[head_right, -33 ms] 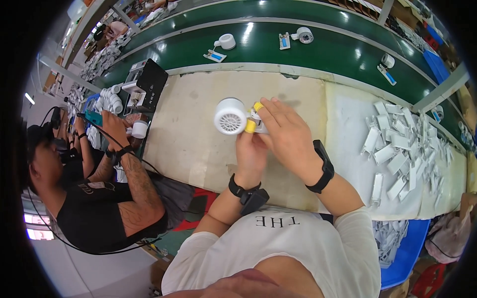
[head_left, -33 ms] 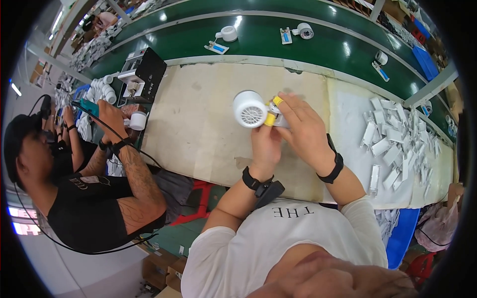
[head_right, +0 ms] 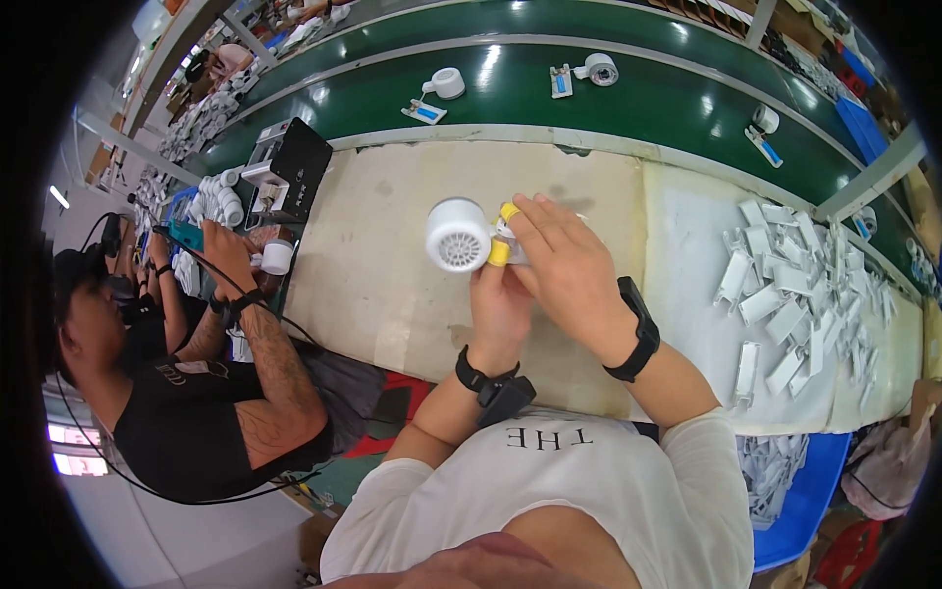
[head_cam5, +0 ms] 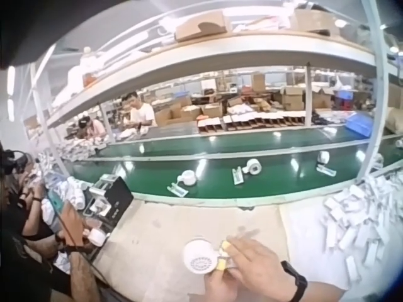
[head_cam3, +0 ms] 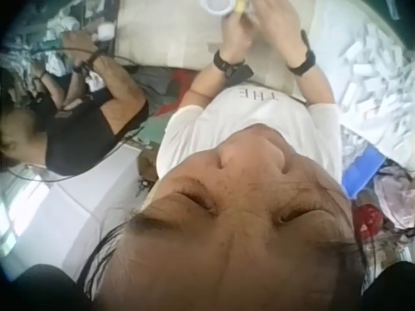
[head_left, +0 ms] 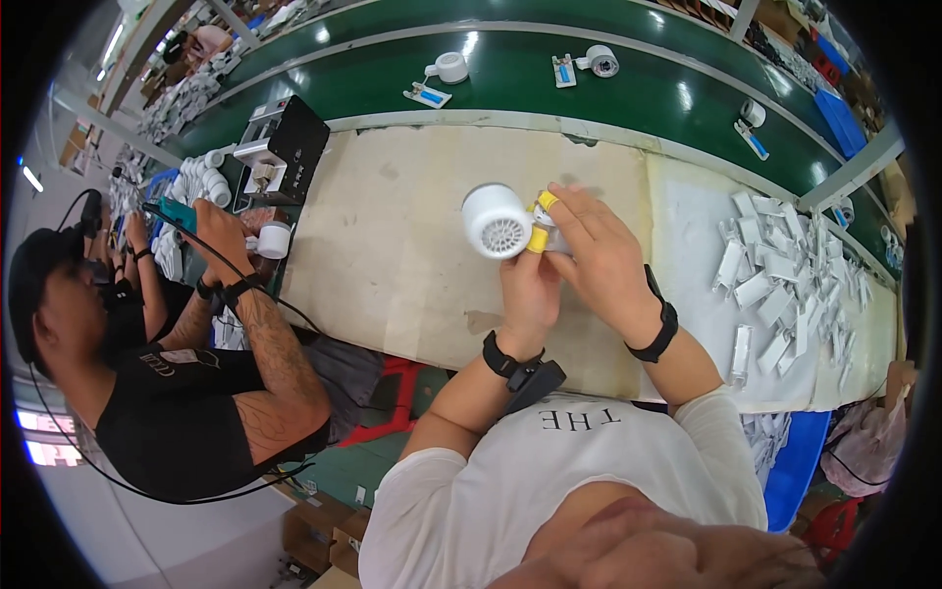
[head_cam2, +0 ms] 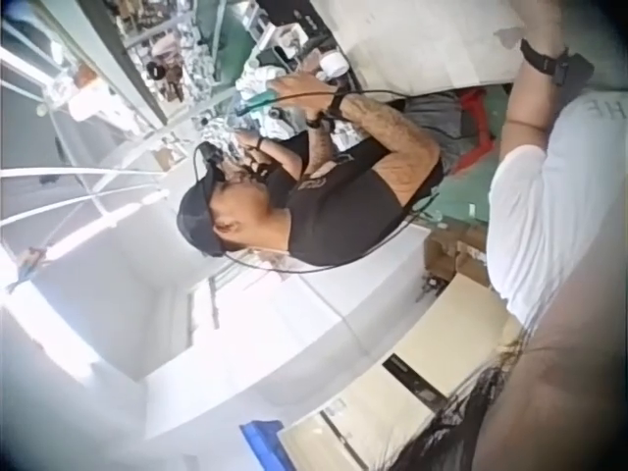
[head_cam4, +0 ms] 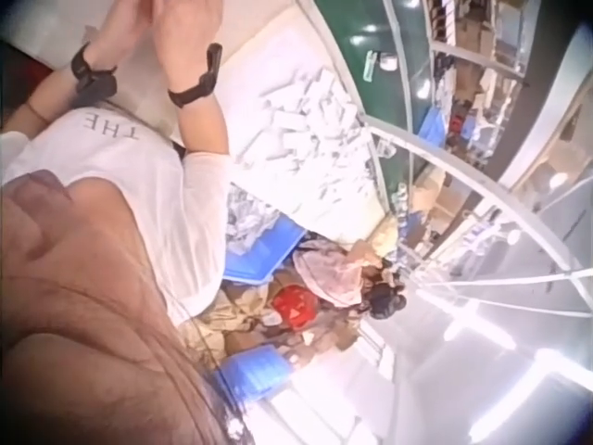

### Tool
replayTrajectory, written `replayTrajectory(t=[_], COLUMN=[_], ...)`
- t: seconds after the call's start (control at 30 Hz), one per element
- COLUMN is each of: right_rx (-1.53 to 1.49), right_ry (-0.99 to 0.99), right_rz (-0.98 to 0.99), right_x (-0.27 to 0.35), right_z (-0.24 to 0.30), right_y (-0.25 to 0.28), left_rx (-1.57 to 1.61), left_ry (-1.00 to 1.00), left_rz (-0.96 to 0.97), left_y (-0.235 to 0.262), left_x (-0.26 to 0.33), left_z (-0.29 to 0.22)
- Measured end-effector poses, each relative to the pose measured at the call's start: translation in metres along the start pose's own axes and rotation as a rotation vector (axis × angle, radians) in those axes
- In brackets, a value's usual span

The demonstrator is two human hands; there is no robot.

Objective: The person assembles handheld fans by fitting the fan head into the handle housing, inserting a battery, and snapping on a plastic cover. They repeat this process for multiple units, placing each completed fan onto a conveyor belt.

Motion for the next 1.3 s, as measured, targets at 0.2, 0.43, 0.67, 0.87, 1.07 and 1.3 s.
replayTrajectory(t=[0.2,0.43,0.67,0.87,1.07,1.3], right_rx=[-0.035,-1.111,-0.994,-0.759,-0.626,-0.438], right_ry=[0.010,-0.681,-0.481,-0.119,-0.047,-0.216], right_rz=[0.004,0.222,0.143,0.084,0.484,0.296], right_x=[0.000,0.048,0.011,-0.007,-0.056,-0.202], right_z=[0.002,-0.050,-0.029,-0.028,-0.100,-0.139], right_y=[-0.008,-0.032,-0.007,-0.036,-0.153,-0.301], left_rx=[-0.133,-0.059,-0.053,-0.135,-1.328,-1.655], left_ry=[-0.152,-0.239,-0.245,-0.260,-0.188,-0.213], left_rz=[-0.096,0.030,0.028,-0.028,-0.550,-1.074], left_y=[0.005,-0.006,-0.022,-0.010,0.089,0.114], left_x=[0.001,0.003,0.013,-0.001,-0.022,-0.009], left_z=[-0.007,-0.047,-0.054,-0.088,-0.161,-0.193])
Point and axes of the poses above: each hand's wrist, its own x-axis away from the middle knuckle, its own y-axis out of the back of the hand, z = x × y, the point moved 7 cm from there along -x, towards the middle knuckle, and after that the axes turned 12 degrees about y, right-handed, at the moved point
